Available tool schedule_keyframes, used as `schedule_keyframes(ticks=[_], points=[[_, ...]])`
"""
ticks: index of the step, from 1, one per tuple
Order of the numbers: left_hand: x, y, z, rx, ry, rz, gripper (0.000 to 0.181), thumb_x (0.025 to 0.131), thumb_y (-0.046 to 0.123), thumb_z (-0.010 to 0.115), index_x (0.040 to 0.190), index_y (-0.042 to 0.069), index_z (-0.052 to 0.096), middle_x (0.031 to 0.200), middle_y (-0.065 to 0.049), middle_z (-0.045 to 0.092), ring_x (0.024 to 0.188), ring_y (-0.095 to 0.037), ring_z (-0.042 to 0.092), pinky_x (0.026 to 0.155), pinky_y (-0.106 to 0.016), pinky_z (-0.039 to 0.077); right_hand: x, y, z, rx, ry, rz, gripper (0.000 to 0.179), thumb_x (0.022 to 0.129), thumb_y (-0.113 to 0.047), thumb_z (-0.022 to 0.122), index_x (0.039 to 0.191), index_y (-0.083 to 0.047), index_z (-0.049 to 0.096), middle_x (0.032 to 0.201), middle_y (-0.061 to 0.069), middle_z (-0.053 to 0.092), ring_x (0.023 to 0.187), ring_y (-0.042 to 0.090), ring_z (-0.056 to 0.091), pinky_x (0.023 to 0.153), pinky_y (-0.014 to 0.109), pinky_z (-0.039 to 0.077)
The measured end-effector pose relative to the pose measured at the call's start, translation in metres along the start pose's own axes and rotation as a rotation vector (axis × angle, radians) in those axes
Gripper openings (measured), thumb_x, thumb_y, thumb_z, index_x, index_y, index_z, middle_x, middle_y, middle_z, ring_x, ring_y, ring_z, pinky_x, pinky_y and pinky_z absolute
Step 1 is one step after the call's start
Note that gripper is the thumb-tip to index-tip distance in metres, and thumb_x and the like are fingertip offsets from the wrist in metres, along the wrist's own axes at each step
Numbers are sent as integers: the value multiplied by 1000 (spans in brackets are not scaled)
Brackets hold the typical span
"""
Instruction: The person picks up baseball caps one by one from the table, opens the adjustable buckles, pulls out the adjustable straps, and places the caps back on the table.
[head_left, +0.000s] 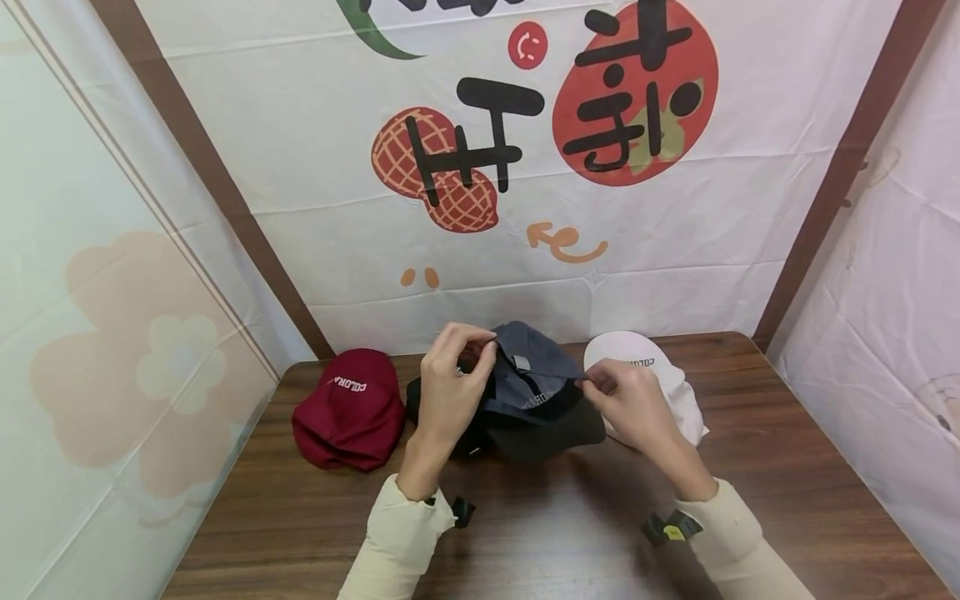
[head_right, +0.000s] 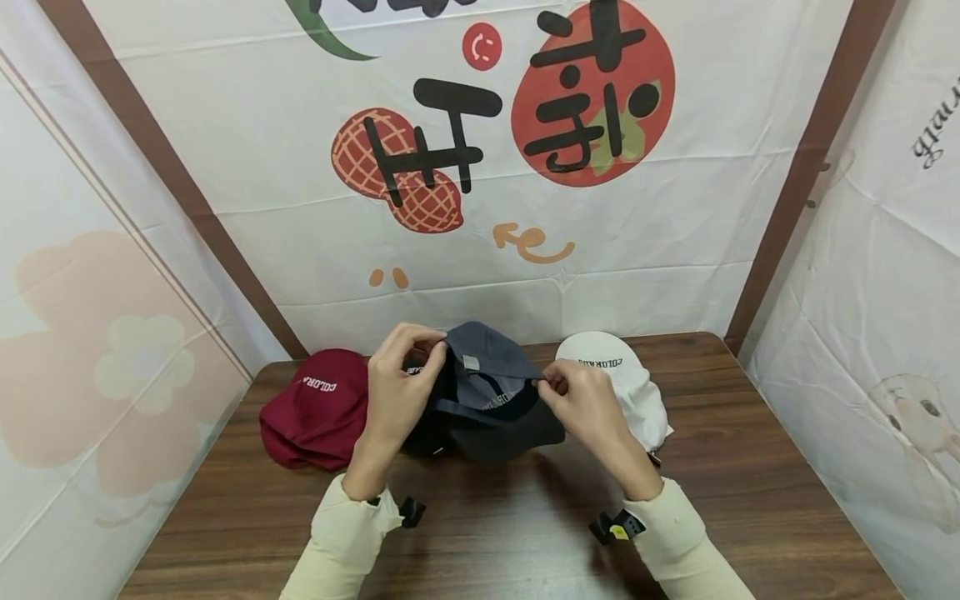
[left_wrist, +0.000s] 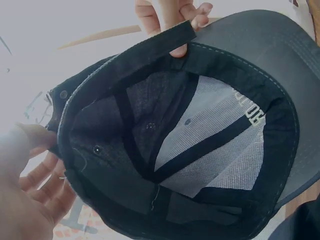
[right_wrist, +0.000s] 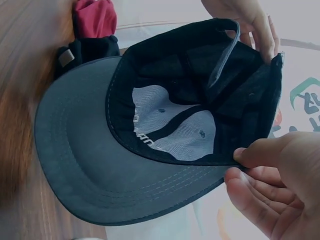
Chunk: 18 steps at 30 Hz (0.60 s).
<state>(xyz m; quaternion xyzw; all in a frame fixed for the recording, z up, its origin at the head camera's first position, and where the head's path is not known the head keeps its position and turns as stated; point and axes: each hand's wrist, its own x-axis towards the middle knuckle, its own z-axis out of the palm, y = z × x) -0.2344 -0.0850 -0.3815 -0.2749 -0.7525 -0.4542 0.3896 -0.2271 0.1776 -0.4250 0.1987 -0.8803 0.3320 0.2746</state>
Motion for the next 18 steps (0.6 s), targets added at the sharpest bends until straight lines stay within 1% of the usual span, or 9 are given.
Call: schedule_keyframes(ticks=[6, 12, 18], points=[[0, 1, 1, -15, -5, 4, 9, 98, 2, 74, 105, 6, 77, 98, -9, 70, 81, -19, 68, 67, -39, 60, 5, 2, 1, -4, 22, 10, 7, 89, -2, 79, 89, -9, 77, 77, 2, 75, 68, 14, 72, 64, 32, 59], [0, 2, 1, -36, -10, 4, 10, 99, 2, 73, 106, 7, 77, 100, -8, 71, 83, -19, 68, 70, -37, 61, 10, 6, 5, 10, 59, 1, 7, 89, 0, 76, 89, -6, 77, 77, 3, 76, 65, 14, 71, 61, 28, 58], [-1, 4, 2, -53, -23, 16, 11, 98, 1, 74, 106, 7, 77, 102, -9, 71, 85, -19, 69, 71, -33, 60, 14, 9, 9, 4, 90, 17, 6, 90, 1, 75, 89, -5, 76, 77, 5, 75, 64, 16, 71, 61, 29, 58]])
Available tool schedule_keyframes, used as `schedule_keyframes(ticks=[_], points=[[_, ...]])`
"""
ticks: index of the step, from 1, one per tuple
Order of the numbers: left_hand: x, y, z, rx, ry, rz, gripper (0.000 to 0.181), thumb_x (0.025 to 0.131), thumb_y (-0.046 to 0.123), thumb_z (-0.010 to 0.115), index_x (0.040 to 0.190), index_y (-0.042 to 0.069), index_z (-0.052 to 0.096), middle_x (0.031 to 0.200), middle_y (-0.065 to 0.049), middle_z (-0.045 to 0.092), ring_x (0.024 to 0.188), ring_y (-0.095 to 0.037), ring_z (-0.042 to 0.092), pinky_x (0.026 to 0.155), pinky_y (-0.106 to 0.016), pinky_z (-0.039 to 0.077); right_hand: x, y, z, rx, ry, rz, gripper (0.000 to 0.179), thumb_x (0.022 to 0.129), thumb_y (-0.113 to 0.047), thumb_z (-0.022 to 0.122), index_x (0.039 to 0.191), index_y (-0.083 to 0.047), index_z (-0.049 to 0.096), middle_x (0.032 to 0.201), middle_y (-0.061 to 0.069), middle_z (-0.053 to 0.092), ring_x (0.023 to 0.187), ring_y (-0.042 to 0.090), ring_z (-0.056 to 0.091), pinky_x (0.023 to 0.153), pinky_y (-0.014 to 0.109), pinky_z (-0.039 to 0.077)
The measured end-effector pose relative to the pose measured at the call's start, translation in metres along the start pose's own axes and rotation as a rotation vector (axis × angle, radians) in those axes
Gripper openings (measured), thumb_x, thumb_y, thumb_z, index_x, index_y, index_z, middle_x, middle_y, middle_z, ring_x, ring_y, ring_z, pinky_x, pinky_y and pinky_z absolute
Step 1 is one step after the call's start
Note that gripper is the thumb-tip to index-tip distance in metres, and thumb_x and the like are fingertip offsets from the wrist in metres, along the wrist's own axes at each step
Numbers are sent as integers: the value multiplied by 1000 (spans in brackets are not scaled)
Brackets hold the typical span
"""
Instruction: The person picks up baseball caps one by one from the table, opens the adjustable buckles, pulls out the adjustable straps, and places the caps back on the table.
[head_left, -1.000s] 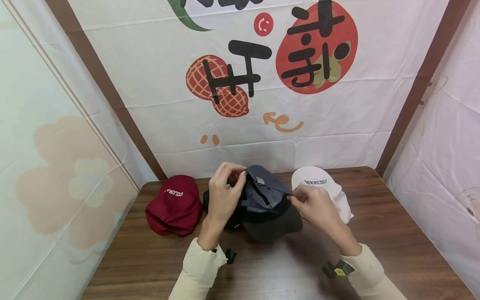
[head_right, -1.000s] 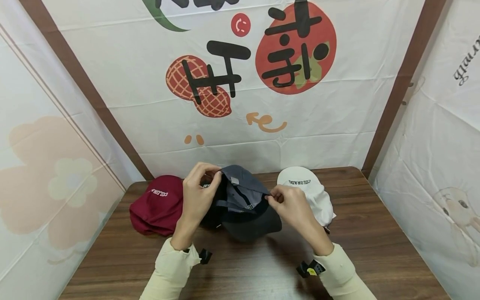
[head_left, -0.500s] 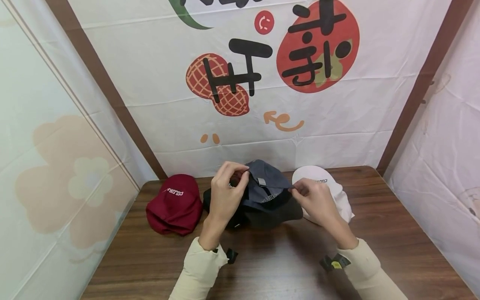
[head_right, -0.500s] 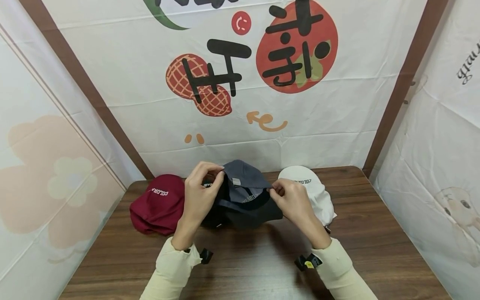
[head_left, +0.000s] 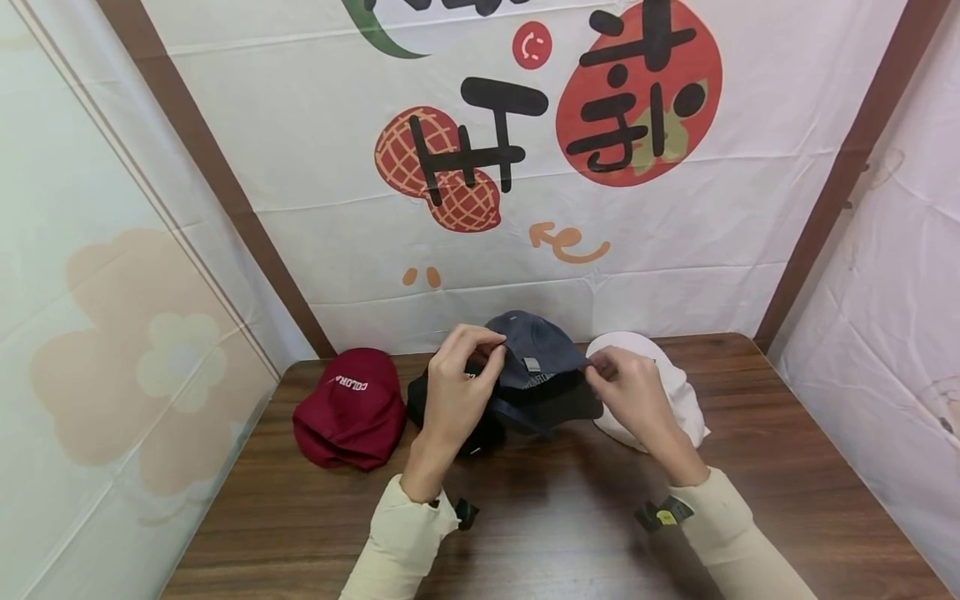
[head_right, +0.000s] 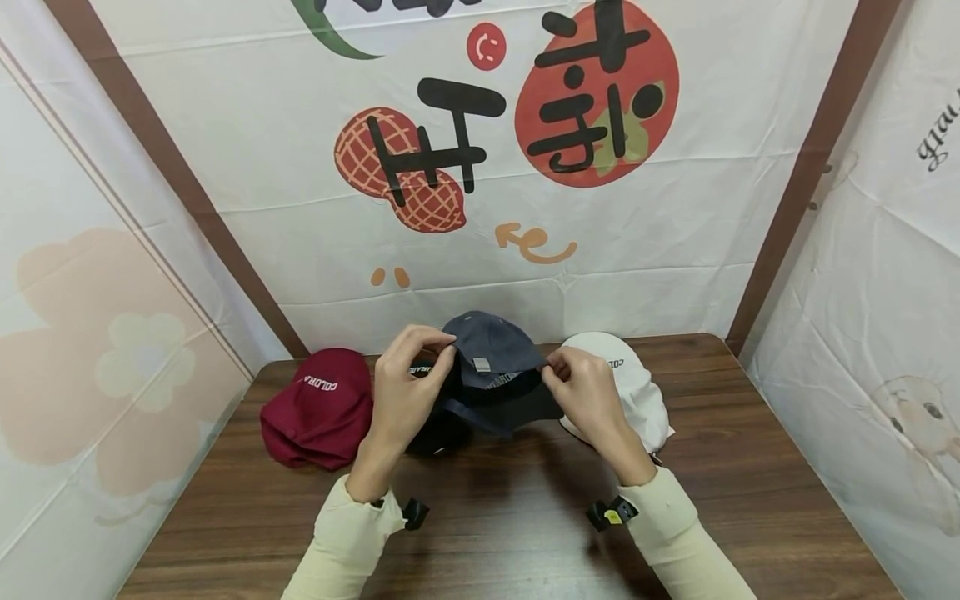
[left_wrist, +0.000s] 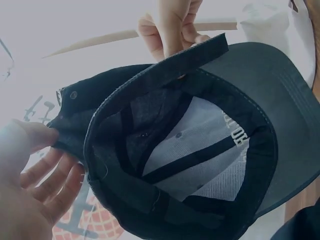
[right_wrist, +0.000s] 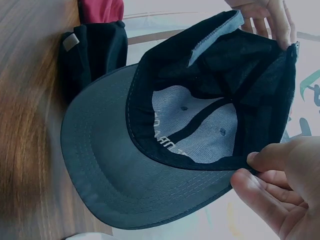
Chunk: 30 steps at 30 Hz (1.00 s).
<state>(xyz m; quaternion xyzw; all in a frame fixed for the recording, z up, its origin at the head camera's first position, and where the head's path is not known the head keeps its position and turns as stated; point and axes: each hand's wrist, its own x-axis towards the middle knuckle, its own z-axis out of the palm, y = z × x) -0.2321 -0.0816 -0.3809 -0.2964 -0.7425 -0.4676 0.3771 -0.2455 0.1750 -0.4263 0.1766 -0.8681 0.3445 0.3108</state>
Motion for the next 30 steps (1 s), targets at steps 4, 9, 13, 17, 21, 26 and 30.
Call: schedule_keyframes(ticks=[4, 9, 13, 17, 21, 26, 30], points=[[0, 1, 1, 6, -7, 9, 11, 97, 1, 75, 107, 6, 77, 103, -9, 71, 86, -19, 69, 72, -32, 61, 2, 1, 3, 1, -1, 22, 6, 90, 2, 74, 90, -4, 75, 77, 6, 75, 63, 16, 71, 61, 31, 59], [-1, 3, 2, 7, -27, 4, 11, 98, 2, 75, 108, 6, 77, 106, -9, 71, 87, -19, 69, 74, -33, 61, 6, 4, 7, 7, 15, 46, 6, 89, 4, 73, 93, 0, 75, 78, 9, 75, 64, 18, 72, 62, 33, 59], [-2, 3, 4, 5, -45, -3, 11, 98, 1, 74, 108, 5, 77, 108, -9, 71, 88, -19, 69, 76, -33, 62, 8, 6, 11, 22, 48, 68, 6, 87, 5, 72, 93, 2, 75, 78, 12, 76, 63, 20, 74, 61, 34, 61], [-3, 3, 7, 2, -59, -9, 11, 98, 1, 75, 108, 6, 77, 108, -8, 71, 88, -18, 69, 78, -31, 61, 11, 8, 14, 12, 78, 75, 6, 87, 4, 72, 92, 3, 74, 79, 14, 77, 63, 22, 75, 62, 39, 62], [-3, 3, 11, -1, -76, -6, 12, 97, 1, 75, 107, 6, 78, 109, -8, 71, 88, -17, 69, 78, -27, 61, 12, 13, 18, -16, 107, 77, 6, 87, 2, 74, 93, 3, 75, 80, 14, 77, 67, 25, 76, 62, 42, 61], [-3, 4, 14, -15, -88, 2, 12, 97, 1, 75, 107, 7, 78, 109, -8, 71, 90, -18, 70, 78, -29, 61, 14, 17, 22, -19, 126, 77, 7, 87, 0, 76, 93, 3, 75, 82, 15, 78, 70, 28, 77, 64, 45, 61], [-4, 4, 17, -16, -101, 2, 11, 97, 2, 75, 107, 7, 78, 108, -8, 71, 90, -18, 70, 79, -29, 61, 16, 21, 25, -12, 135, 70, 6, 88, -1, 74, 93, 2, 74, 82, 16, 78, 70, 29, 77, 65, 47, 61]])
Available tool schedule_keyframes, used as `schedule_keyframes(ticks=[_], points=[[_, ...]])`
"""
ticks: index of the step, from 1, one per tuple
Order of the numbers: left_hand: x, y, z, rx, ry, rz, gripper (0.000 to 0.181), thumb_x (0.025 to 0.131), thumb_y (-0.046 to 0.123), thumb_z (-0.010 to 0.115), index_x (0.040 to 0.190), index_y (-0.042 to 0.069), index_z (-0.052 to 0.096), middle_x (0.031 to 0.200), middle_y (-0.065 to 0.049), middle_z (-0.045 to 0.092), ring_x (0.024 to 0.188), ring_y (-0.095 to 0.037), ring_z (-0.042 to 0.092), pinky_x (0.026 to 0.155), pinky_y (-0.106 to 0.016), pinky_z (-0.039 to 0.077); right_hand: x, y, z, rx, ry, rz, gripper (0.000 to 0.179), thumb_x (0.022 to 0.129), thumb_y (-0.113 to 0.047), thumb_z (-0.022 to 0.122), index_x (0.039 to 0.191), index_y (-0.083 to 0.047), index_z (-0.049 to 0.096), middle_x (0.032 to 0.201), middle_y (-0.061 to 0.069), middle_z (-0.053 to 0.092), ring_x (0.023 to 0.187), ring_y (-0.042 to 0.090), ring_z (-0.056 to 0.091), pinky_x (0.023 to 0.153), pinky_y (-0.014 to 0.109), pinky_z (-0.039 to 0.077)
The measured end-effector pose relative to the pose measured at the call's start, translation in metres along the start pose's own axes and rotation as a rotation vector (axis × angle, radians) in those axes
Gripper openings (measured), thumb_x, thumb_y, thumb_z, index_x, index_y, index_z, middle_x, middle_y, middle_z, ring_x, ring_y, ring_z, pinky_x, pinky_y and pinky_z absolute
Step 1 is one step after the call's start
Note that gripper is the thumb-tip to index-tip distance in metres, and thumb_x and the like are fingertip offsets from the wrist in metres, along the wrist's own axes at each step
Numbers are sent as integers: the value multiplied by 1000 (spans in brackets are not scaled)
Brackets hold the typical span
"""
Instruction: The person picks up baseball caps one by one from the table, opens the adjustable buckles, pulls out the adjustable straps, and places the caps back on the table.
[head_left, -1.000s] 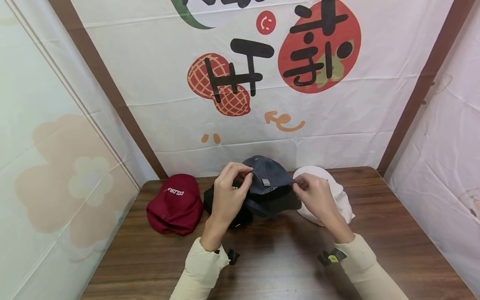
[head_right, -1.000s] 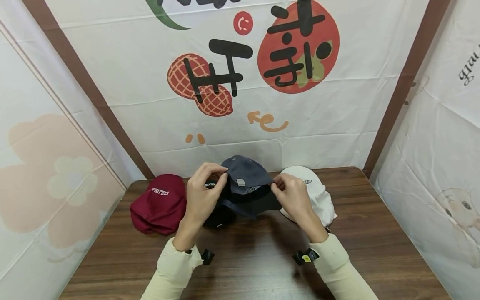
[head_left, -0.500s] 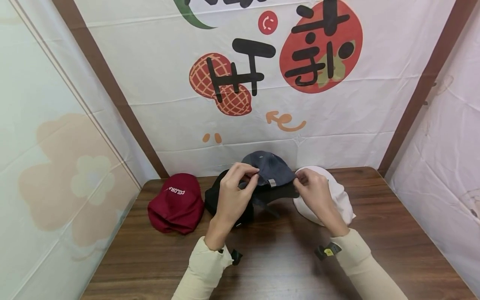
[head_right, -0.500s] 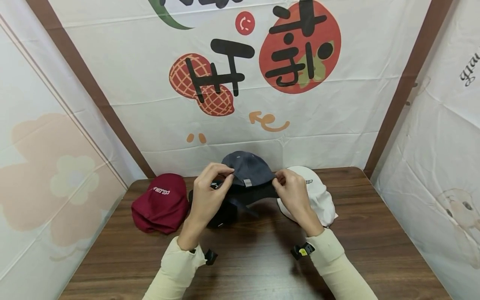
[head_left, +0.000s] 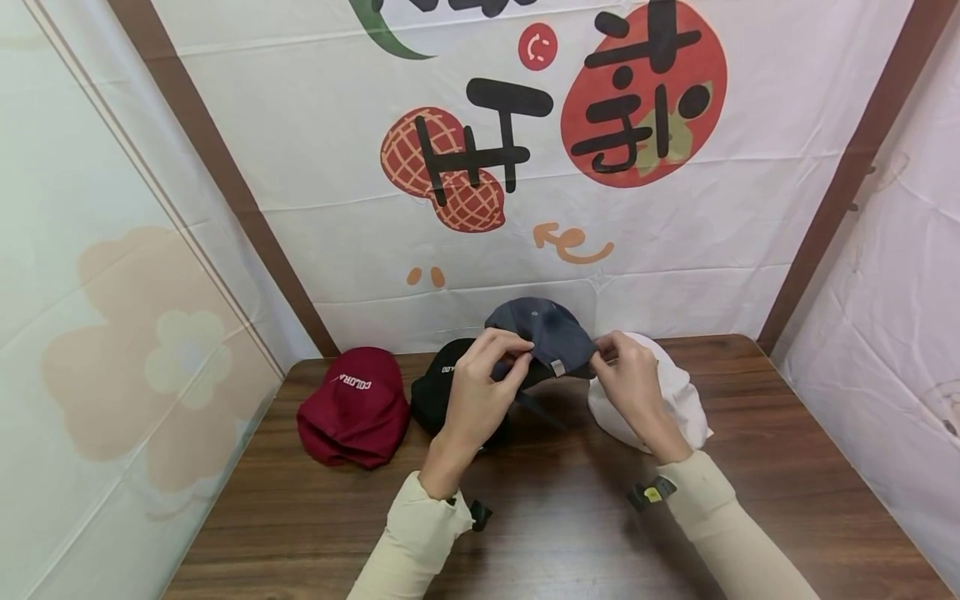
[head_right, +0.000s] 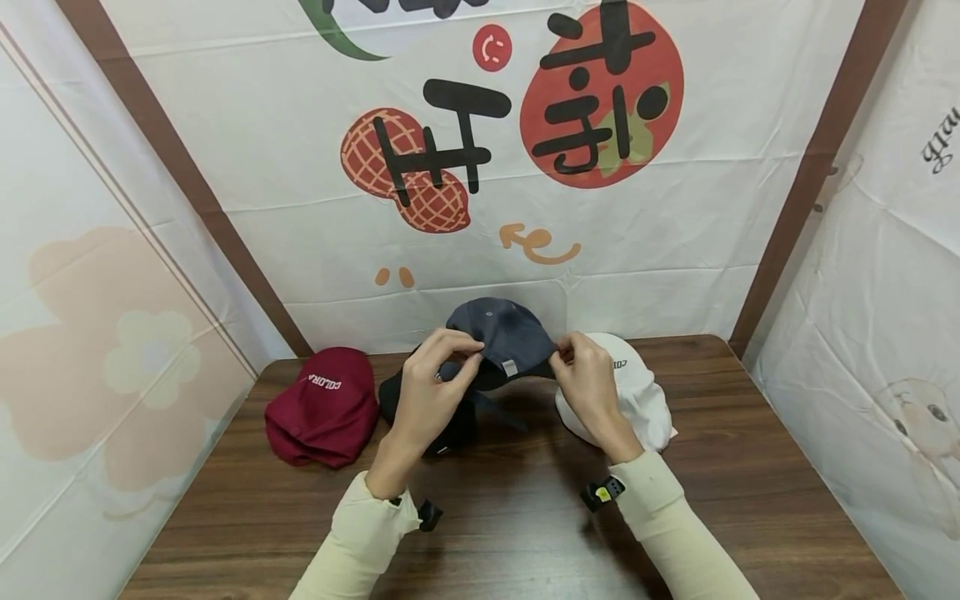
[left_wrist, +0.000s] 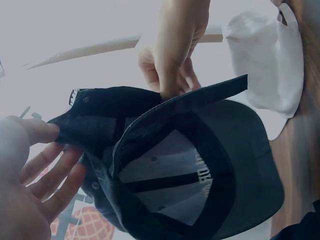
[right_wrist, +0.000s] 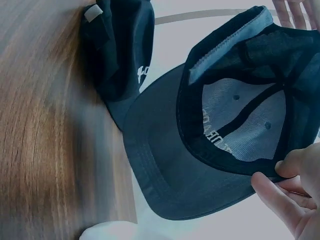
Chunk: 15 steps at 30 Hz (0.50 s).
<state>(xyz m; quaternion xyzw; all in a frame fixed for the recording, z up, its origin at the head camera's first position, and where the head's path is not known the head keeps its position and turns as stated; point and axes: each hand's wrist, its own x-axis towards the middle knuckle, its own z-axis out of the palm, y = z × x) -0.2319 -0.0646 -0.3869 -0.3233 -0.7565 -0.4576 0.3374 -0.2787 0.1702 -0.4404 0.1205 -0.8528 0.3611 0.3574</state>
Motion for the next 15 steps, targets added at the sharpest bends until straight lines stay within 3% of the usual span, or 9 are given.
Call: schedule_keyframes(ticks=[15], points=[[-8, -5, 16, 18, -54, 26, 11, 98, 1, 73, 105, 8, 79, 108, -5, 72, 92, -16, 70, 80, -29, 61, 0, 20, 16, 9, 36, 10, 6, 85, 6, 72, 88, 2, 69, 87, 19, 77, 75, 35, 78, 66, 50, 61]])
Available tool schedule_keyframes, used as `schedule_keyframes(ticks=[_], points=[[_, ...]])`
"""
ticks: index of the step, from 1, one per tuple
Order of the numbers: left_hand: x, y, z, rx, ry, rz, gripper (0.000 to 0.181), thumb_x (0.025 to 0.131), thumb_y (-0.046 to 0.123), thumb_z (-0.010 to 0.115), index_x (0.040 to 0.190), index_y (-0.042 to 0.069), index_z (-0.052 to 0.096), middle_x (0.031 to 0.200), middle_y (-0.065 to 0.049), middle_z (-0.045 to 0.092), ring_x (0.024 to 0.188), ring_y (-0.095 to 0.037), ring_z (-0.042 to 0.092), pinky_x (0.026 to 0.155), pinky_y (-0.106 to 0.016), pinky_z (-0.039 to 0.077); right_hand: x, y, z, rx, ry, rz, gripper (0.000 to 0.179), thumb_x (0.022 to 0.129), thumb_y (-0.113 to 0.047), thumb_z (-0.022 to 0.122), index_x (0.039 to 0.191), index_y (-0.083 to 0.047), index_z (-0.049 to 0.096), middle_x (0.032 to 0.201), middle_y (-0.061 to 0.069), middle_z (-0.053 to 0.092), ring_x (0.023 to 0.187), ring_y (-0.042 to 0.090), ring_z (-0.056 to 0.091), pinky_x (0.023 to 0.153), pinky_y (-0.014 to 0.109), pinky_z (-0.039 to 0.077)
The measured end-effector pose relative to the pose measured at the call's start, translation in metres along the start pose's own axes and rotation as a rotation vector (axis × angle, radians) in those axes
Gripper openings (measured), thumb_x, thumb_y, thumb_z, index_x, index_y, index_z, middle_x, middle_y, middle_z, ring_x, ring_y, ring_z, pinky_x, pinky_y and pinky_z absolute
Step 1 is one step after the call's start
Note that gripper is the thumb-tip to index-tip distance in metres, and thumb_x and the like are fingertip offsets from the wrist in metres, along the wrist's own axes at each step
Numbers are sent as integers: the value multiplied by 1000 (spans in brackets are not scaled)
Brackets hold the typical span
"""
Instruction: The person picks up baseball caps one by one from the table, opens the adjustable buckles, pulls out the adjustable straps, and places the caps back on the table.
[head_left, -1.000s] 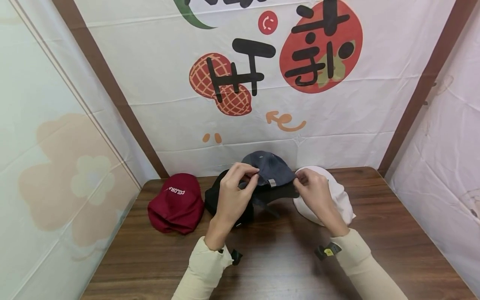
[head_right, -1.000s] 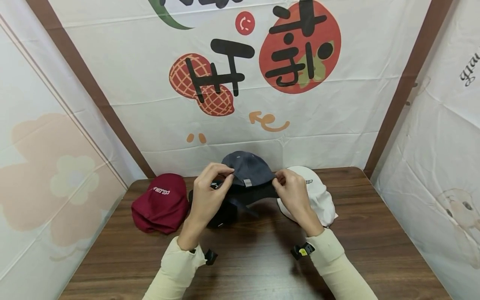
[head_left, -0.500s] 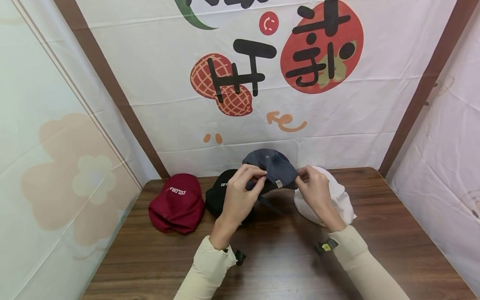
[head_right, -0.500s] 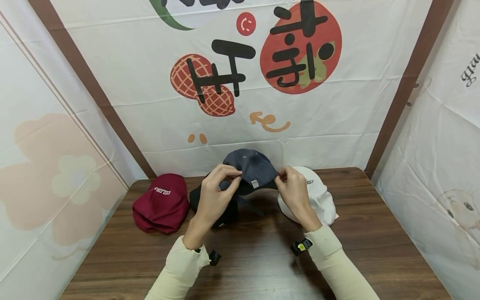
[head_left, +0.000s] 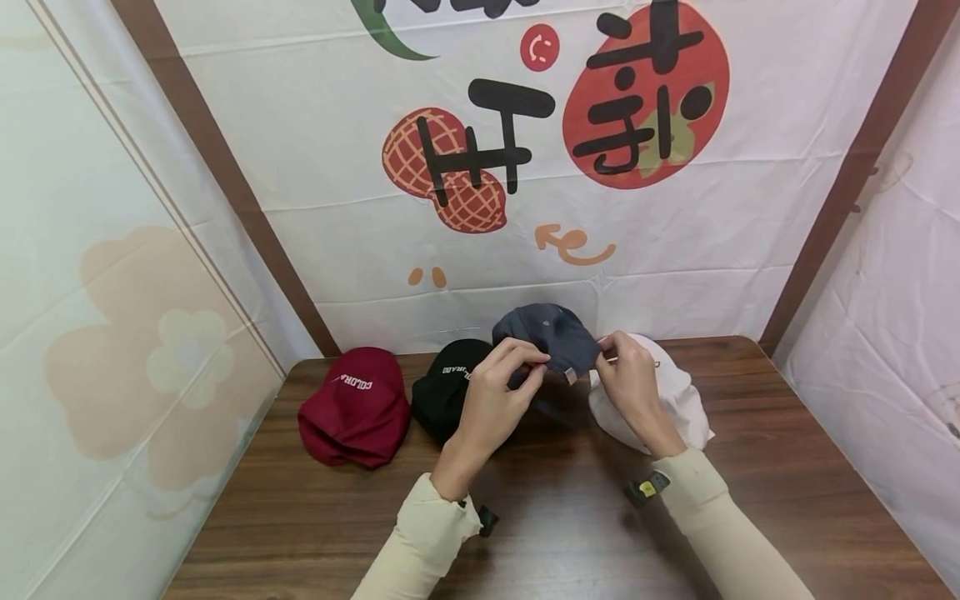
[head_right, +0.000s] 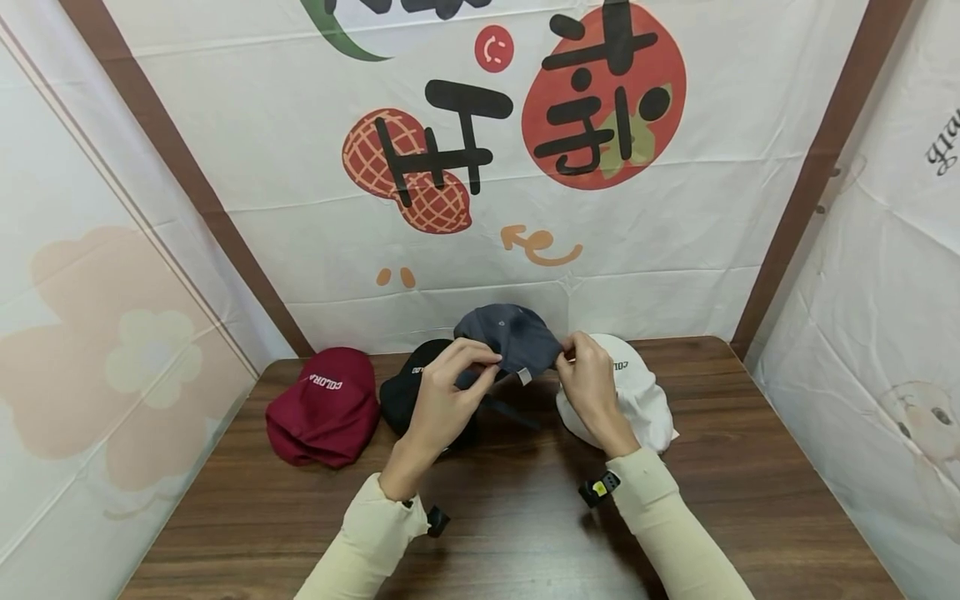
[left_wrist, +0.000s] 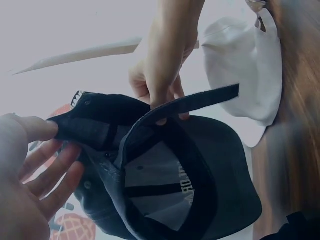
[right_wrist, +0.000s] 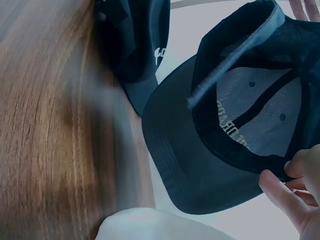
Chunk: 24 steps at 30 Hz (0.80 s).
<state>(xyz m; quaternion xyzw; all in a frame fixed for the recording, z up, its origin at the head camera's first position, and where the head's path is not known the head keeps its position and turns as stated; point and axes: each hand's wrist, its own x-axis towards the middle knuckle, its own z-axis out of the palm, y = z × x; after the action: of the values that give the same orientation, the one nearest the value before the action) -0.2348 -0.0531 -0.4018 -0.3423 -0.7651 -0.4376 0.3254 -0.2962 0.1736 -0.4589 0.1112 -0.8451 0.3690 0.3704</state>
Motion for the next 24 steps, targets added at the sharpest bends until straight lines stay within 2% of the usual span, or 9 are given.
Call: schedule_keyframes(ticks=[5, 14, 24], points=[[-1, -4, 5, 8, -10, -3, 11, 98, 2, 75, 105, 8, 79, 108, -4, 72, 92, -16, 69, 78, -35, 62, -1, 5, 3, -7, 19, -9, 6, 85, 8, 73, 87, 3, 68, 86, 20, 74, 78, 37, 77, 68, 50, 62], [-8, -11, 13, 52, -61, -66, 10, 98, 6, 75, 105, 12, 80, 107, 0, 71, 97, -15, 70, 79, -35, 60, -2, 15, 6, -47, -19, 10, 12, 85, 4, 77, 84, 1, 66, 86, 19, 73, 82, 37, 76, 73, 49, 59], [-14, -15, 18, 72, -83, -95, 10, 98, 6, 76, 103, 13, 80, 106, 2, 72, 95, -14, 71, 76, -34, 60, -4, 19, 4, -53, -102, 63, 11, 88, 5, 75, 96, 0, 68, 97, 19, 74, 87, 35, 78, 76, 48, 63]])
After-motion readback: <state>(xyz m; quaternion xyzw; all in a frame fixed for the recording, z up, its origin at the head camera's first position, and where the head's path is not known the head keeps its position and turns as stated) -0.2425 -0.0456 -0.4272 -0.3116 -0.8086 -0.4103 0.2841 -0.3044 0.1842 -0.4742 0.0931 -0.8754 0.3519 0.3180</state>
